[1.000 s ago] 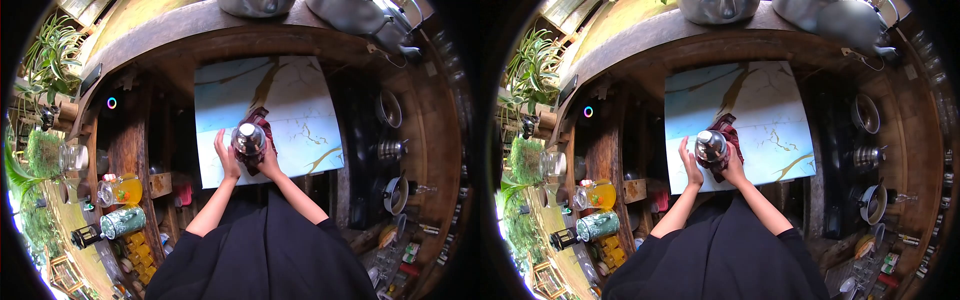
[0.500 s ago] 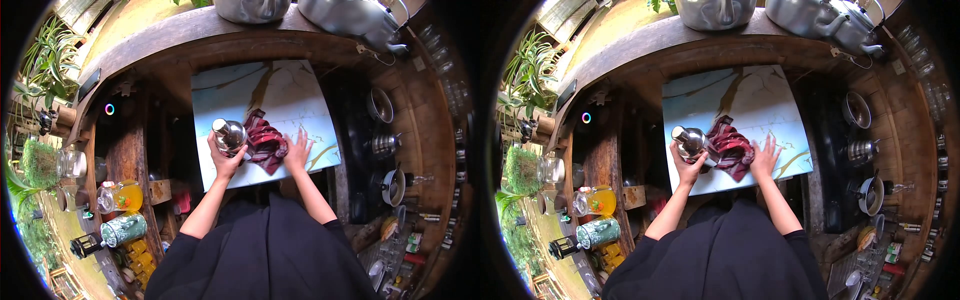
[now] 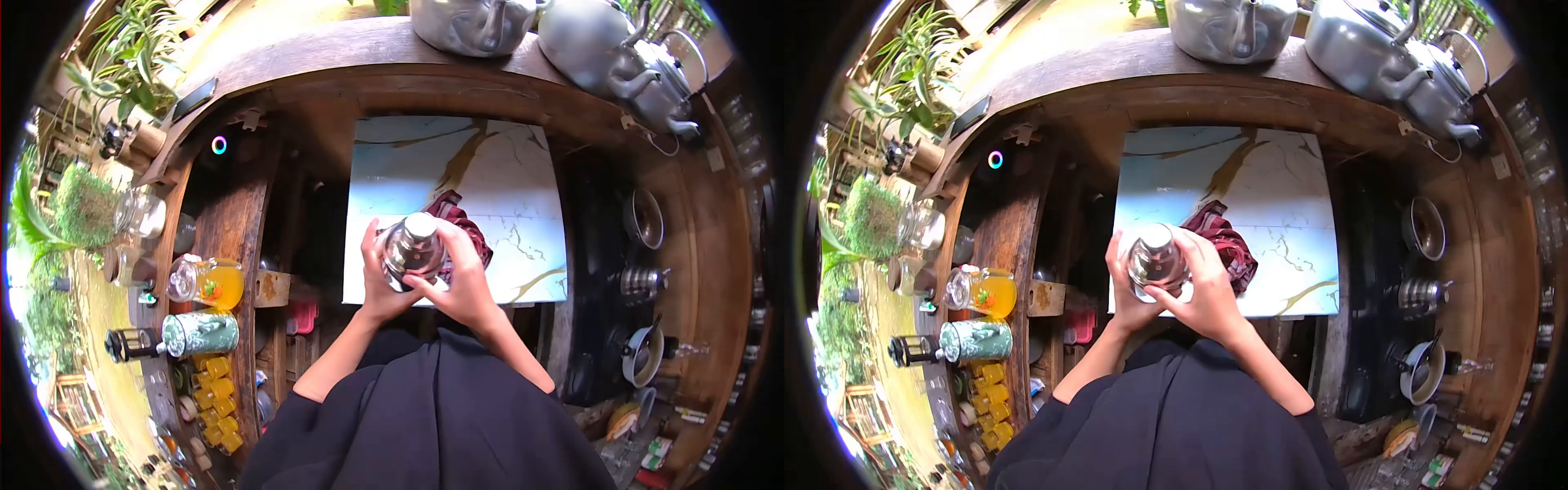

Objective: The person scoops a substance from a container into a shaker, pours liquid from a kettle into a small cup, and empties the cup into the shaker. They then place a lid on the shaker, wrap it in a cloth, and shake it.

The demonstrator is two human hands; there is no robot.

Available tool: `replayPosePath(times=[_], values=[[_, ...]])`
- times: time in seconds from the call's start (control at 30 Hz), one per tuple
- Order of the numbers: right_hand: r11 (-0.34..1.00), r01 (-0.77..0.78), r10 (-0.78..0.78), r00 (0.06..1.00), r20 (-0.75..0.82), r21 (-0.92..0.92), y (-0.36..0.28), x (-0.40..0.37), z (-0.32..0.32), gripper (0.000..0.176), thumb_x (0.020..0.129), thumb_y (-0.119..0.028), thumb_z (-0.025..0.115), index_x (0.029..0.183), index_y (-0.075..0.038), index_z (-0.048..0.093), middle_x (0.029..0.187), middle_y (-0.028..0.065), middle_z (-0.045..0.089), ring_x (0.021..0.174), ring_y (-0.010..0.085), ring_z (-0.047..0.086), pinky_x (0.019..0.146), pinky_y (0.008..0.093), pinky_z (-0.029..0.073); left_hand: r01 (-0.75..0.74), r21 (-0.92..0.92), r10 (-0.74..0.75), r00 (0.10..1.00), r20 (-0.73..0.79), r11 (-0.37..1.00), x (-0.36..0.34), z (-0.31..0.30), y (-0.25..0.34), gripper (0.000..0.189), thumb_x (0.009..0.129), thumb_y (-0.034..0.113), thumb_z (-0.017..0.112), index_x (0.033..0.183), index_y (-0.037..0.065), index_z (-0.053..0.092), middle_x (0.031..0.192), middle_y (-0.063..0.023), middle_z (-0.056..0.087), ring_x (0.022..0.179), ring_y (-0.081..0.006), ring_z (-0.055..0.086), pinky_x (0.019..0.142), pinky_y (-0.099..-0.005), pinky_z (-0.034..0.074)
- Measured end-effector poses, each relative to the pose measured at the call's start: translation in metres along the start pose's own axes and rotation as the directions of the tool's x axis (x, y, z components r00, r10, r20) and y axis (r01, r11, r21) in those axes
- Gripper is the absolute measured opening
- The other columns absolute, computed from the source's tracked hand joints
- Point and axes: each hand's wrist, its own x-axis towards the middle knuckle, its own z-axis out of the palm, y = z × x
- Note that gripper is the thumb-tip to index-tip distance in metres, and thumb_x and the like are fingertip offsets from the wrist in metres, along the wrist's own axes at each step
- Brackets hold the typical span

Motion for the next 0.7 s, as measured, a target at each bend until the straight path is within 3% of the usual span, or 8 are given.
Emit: replayPosePath(times=[0.17,0.33,0.43,0.47,0.5,0.57,0.6,0.7], values=[[0.987,0.136,-0.138,0.99,0.011,0.081,0.006,0.009,-0.012,0.08,0.062,-0.013,0.085,0.132,-0.002,0.047,0.126,0.0208,0.055,0.12,0.0396,0.052,0.101,0.0447,0.044,-0.071,0.269,0.121,0.977,-0.173,0.961,-0.011,0.027,-0.003,0.129,0.061,0.019,0.091,0.151,0.005,-0.001,0.138,-0.023,0.039,0.127,-0.0316,0.046,0.107,-0.0442,0.037],[0.889,-0.141,0.138,0.99,0.039,0.435,0.022,0.002,-0.024,0.068,0.069,-0.01,0.085,0.124,0.001,0.048,0.108,0.0123,0.061,0.098,0.0205,0.062,0.086,0.0338,0.05,0.027,0.244,0.035,0.969,-0.246,0.969,-0.025,0.026,0.005,0.116,0.074,0.045,0.079,0.151,-0.002,0.006,0.143,-0.0236,0.033,0.136,-0.0352,0.035,0.114,-0.0441,0.026],[0.82,-0.066,0.047,0.998,0.048,0.569,0.019,0.008,-0.028,0.08,0.071,-0.006,0.085,0.135,-0.001,0.036,0.117,0.0118,0.056,0.109,0.0211,0.058,0.094,0.0337,0.047,0.235,-0.314,-0.375,0.757,-0.535,0.92,-0.069,0.032,-0.027,0.057,0.098,0.034,0.053,0.14,0.0,0.035,0.14,-0.0144,0.041,0.131,-0.0265,0.042,0.109,-0.0427,0.033],[0.777,-0.054,0.018,0.998,0.064,0.628,0.023,0.008,-0.022,0.085,0.071,-0.007,0.085,0.138,-0.001,0.033,0.122,0.0123,0.054,0.115,0.0222,0.054,0.097,0.0337,0.045,0.204,-0.583,-0.531,0.704,-0.471,0.787,-0.083,0.03,-0.027,0.044,0.099,0.03,0.049,0.133,0.002,0.042,0.135,-0.0117,0.047,0.128,-0.0239,0.045,0.107,-0.0422,0.036],[0.761,-0.231,0.037,0.949,0.314,0.607,0.03,0.006,-0.024,0.098,0.074,0.002,0.078,0.149,-0.004,0.017,0.138,0.0203,0.04,0.127,0.0271,0.044,0.104,0.0402,0.041,0.143,-0.798,-0.653,0.666,-0.359,0.585,-0.097,0.028,-0.026,0.034,0.101,0.027,0.046,0.126,0.004,0.049,0.13,-0.0089,0.052,0.125,-0.0213,0.048,0.104,-0.0418,0.038],[0.75,0.026,-0.159,0.977,0.141,0.661,0.022,0.004,0.0,0.109,0.074,0.003,0.077,0.152,-0.011,0.003,0.142,0.0223,0.034,0.127,0.0298,0.045,0.102,0.0423,0.042,0.07,-0.854,-0.672,0.652,-0.352,0.515,-0.113,0.032,-0.016,0.035,0.101,0.032,0.042,0.113,0.006,0.062,0.114,-0.0084,0.066,0.114,-0.02,0.057,0.103,-0.0423,0.039],[0.738,0.014,-0.176,0.969,0.172,0.675,0.022,-0.003,0.011,0.117,0.075,0.003,0.076,0.152,-0.016,-0.01,0.14,0.0216,0.033,0.125,0.0318,0.045,0.1,0.0433,0.043,0.008,-0.862,-0.657,0.651,-0.38,0.507,-0.122,0.03,-0.013,0.031,0.102,0.03,0.043,0.114,0.007,0.06,0.117,-0.0075,0.065,0.116,-0.0206,0.056,0.104,-0.0422,0.039],[0.798,0.172,-0.373,0.894,0.249,0.578,0.033,-0.027,0.039,0.118,0.075,0.004,0.076,0.153,-0.021,-0.01,0.146,0.0229,0.025,0.128,0.0341,0.043,0.101,0.0447,0.042,-0.149,-0.855,-0.631,0.614,-0.474,0.497,-0.147,0.02,0.002,0.027,0.102,0.028,0.046,0.113,0.007,0.059,0.118,-0.007,0.064,0.117,-0.0214,0.056,0.105,-0.0419,0.04]])
